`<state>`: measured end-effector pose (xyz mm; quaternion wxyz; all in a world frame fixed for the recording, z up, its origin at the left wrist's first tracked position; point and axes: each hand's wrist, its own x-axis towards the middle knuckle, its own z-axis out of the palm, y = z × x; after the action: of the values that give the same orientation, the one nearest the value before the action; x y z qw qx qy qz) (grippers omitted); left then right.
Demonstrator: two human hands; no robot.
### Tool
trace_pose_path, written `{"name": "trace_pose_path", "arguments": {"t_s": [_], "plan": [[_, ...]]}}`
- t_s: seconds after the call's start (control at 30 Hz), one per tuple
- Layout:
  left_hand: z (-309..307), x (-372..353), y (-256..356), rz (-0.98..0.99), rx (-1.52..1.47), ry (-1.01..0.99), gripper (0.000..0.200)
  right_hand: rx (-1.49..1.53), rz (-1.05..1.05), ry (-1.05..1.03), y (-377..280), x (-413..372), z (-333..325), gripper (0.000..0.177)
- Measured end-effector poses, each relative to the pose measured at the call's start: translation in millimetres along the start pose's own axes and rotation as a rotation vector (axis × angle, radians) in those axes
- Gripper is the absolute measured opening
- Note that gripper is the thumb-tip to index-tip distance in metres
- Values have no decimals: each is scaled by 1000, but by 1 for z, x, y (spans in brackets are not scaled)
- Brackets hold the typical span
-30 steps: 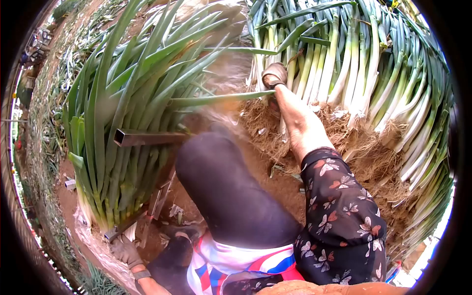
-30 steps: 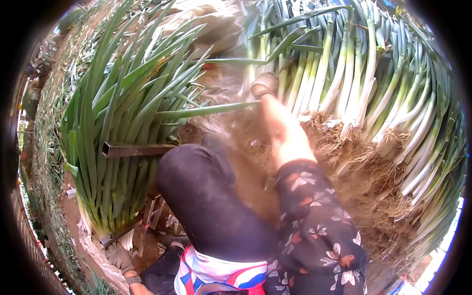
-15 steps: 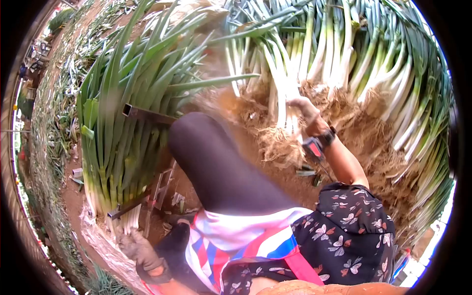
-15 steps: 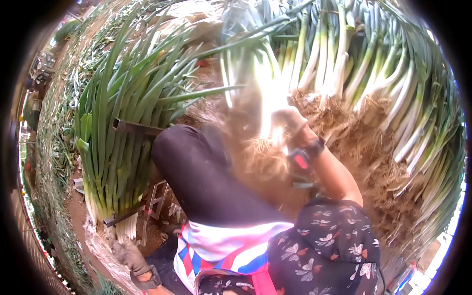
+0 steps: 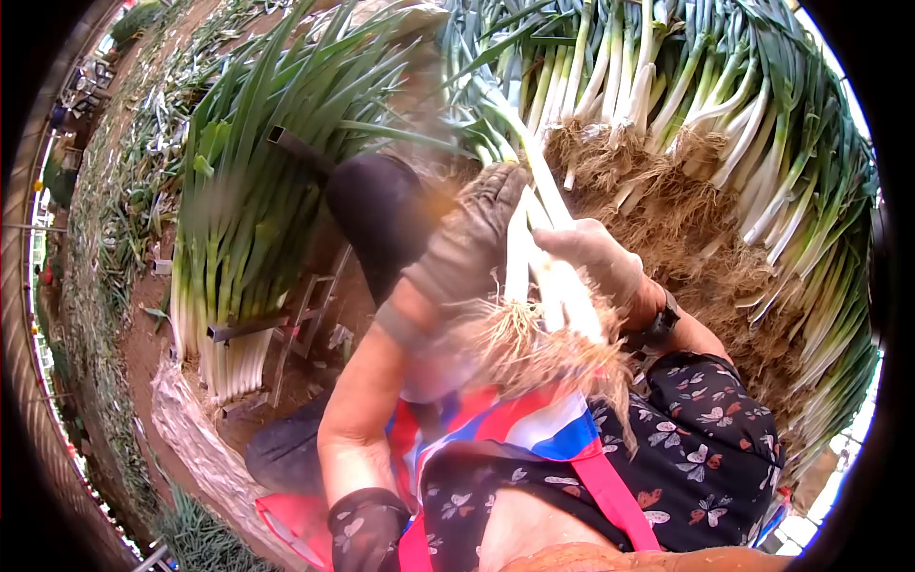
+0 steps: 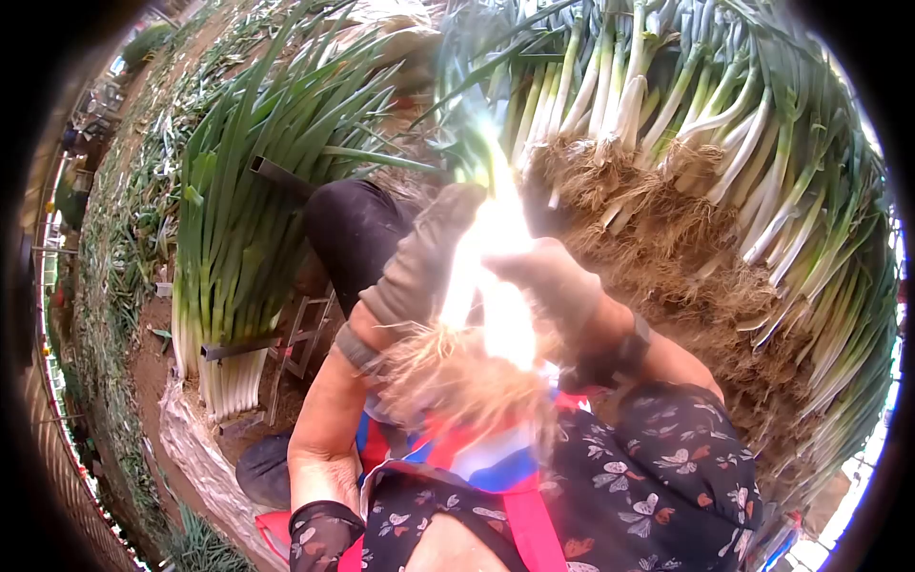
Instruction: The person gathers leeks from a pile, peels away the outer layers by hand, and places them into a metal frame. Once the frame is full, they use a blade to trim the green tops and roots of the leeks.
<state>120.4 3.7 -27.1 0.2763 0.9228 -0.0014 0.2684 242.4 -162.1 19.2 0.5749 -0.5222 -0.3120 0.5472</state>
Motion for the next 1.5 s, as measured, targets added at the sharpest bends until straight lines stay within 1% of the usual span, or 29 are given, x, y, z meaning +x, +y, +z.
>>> {"name": "trace_pose_path", "arguments": {"t_s": [0.07,0.1,0.17,0.2,0.23,0.3,0.33,0.43,0.47,0.5,0.57,0.6,0.63,0.67,0.7,0.73,0.77,0.83,0.9,0.93,0.97,1.03,1.07,1.1,1.17,1.27,1.37,1.4,1.5], "plan": [[3,4,-1,-119,-365,-14,49,118,356,131,-35,-5,30,29],[3,8,-5,-177,-542,-23,43,-84,229,120,-31,-2,36,38],[0,5,-6,-274,-729,5,41,-158,333,-69,-47,-1,43,47],[-3,2,-6,-315,-807,40,41,-315,322,-122,-55,2,51,56],[-7,-5,-2,-338,-845,95,40,-388,311,-189,-57,4,55,60],[-23,-22,8,-351,-885,231,39,-394,284,-347,-75,5,68,63],[-32,-32,14,-350,-898,306,38,-295,262,-453,-72,5,71,63],[-64,-60,31,-293,-890,523,37,-488,-526,-610,-57,3,94,42],[-76,-70,36,-260,-885,591,37,-531,-634,-512,-54,-2,101,36],[-89,-78,41,-220,-875,662,37,-639,-874,-311,-43,-2,104,32],[-115,-93,56,-111,-855,786,38,-822,-1028,38,-12,5,102,38],[-128,-98,66,-49,-865,834,38,-848,-1033,80,1,9,92,44],[-140,-96,79,20,-928,926,38,-815,-1044,141,14,15,83,44],[-151,-104,84,33,-939,976,38,-893,-950,216,22,13,73,51],[-164,-118,87,41,-947,1033,38,-894,-950,300,36,18,60,51],[-179,-129,87,71,-1094,972,46,-843,-912,378,37,20,52,45],[-185,-138,85,71,-1035,972,42,-869,-884,438,34,22,45,42],[-188,-147,80,108,-947,918,42,-738,-818,494,26,25,41,37],[-180,-149,78,231,-1123,848,46,-889,-934,439,13,33,33,37],[-171,-138,84,299,-1176,943,51,-966,-989,414,9,39,27,38],[-170,-138,86,341,-1226,916,45,-961,-961,366,8,50,21,38],[-176,-144,82,357,-1159,815,39,-948,-901,267,6,78,8,39],[-180,-147,80,362,-1110,753,37,-1059,-896,227,2,93,2,38],[-185,-152,79,367,-1064,697,34,-1101,-861,183,5,110,-4,38],[-194,-156,76,391,-1012,592,31,-1153,-714,31,9,140,-15,35],[-198,-157,74,412,-986,487,29,-1316,-637,-124,-3,156,-10,28],[-198,-160,71,431,-1010,445,31,-1437,-703,-154,1,163,2,17],[-199,-160,71,444,-1009,428,31,-1522,-711,-157,2,161,6,8],[-196,-167,72,429,-1037,519,34,-1815,-596,-42,14,166,4,5]]}}
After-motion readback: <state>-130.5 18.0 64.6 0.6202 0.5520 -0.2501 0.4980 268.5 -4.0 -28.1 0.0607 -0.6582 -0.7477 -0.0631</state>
